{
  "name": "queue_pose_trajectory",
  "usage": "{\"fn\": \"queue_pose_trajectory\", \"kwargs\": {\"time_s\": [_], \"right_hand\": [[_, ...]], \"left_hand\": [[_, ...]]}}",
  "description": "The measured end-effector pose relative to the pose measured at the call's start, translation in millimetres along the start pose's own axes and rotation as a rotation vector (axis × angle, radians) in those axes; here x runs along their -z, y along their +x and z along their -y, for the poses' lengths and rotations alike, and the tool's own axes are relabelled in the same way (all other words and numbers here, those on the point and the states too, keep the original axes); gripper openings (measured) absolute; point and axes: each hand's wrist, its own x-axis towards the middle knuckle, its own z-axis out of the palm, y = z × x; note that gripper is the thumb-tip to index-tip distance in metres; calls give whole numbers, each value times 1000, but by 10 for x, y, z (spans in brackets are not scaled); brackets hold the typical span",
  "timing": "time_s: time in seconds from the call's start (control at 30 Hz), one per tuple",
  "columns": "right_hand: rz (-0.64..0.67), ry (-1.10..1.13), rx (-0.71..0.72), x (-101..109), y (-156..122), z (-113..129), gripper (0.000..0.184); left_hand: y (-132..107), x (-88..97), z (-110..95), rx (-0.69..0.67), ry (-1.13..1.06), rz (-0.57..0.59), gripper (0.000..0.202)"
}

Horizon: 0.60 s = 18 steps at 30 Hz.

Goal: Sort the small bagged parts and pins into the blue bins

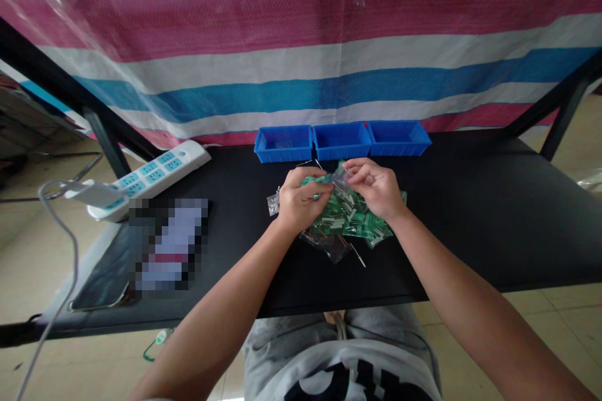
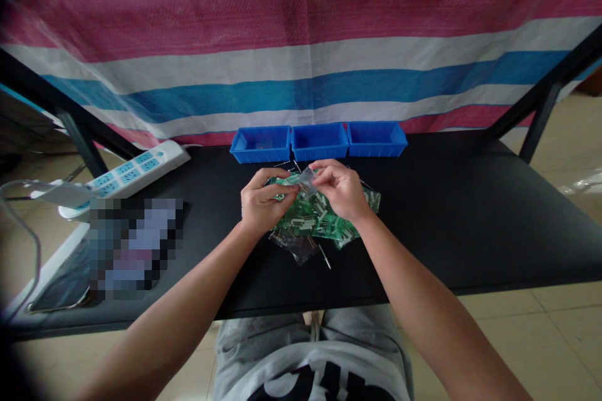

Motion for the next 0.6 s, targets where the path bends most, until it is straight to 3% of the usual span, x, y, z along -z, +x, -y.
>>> {"fn": "queue_pose_trajectory", "kwargs": {"time_s": [0.27, 0.43, 0.6], "right_hand": [[17, -1, -42, -2, -9, -12, 20], [17, -41, -130, -15, -10, -10, 27], [27, 14, -218, -51, 2, 21, 48]], "left_hand": [[30, 7, -22, -94, -155, 57, 18], [-24, -20, -15, 109, -201, 64, 5], [-50, -57, 50, 302, -248, 3, 15]]}}
